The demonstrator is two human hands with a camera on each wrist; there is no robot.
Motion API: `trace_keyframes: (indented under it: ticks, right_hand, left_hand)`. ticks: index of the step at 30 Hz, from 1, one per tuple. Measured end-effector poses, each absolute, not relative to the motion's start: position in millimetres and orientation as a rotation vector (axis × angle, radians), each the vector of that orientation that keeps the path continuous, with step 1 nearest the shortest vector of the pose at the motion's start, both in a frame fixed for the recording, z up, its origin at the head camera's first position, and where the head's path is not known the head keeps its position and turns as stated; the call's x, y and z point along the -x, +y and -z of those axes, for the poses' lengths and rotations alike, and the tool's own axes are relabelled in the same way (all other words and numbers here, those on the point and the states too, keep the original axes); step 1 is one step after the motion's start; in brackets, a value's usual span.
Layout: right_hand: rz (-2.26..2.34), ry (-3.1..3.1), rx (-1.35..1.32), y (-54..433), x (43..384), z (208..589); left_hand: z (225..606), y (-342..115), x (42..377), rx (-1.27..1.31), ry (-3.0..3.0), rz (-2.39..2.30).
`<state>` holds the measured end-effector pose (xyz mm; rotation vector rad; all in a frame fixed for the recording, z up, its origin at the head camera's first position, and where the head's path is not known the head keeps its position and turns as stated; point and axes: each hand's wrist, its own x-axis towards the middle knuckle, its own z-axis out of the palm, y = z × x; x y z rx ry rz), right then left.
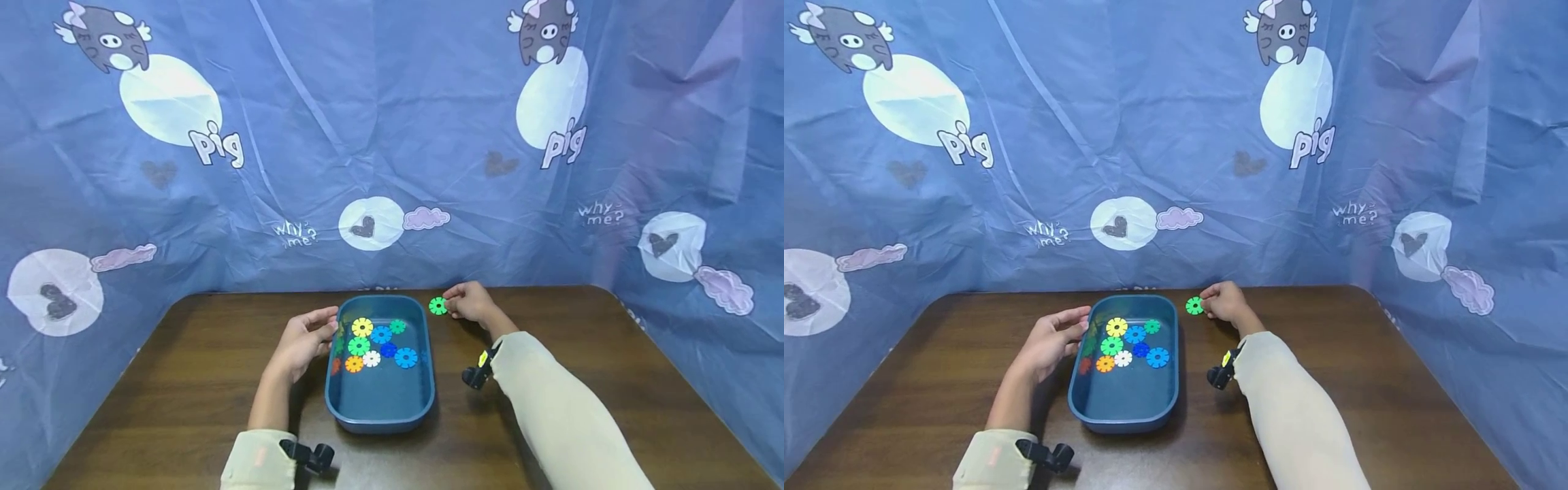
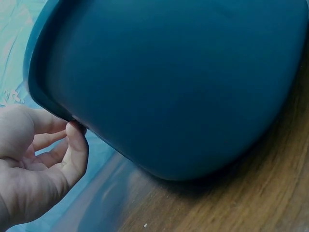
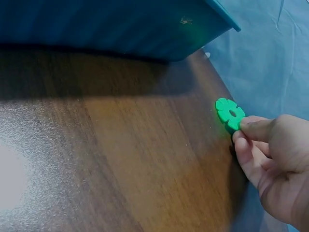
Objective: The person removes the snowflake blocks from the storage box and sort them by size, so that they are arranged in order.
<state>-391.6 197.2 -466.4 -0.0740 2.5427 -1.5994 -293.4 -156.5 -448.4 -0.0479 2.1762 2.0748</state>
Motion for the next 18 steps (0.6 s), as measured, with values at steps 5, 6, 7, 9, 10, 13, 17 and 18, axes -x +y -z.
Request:
trace_keyframes:
  ticks: [5,6,7,9,10,13,17,18]
  right_hand:
    - [1.569,2.560,0.091,198.3,393.1,463.1]
    - [1.568,2.563,0.085,198.9,393.2,462.8]
    - [1.569,2.561,0.080,199.4,393.0,462.4]
    - [1.580,2.543,0.080,200.2,393.0,462.3]
    - [1.587,2.531,0.080,200.6,393.1,462.4]
    - [1.605,2.508,0.093,202.5,393.1,462.2]
    - [1.615,2.530,0.124,204.8,392.2,460.3]
    - [1.617,2.541,0.134,204.9,391.9,459.2]
  left_hand:
    - [447.0,-156.7,293.0,0.029,2.184,-2.061]
    - [446.8,-156.8,293.0,0.024,2.187,-2.057]
    - [446.5,-156.9,293.0,0.022,2.193,-2.052]
    - [446.3,-157.2,293.2,0.027,2.206,-2.046]
    - [446.1,-157.5,293.2,0.030,2.213,-2.042]
    - [445.8,-158.3,293.2,0.038,2.224,-2.035]
    - [445.9,-158.2,293.4,0.040,2.222,-2.038]
    - [445.9,-158.1,293.3,0.043,2.219,-2.042]
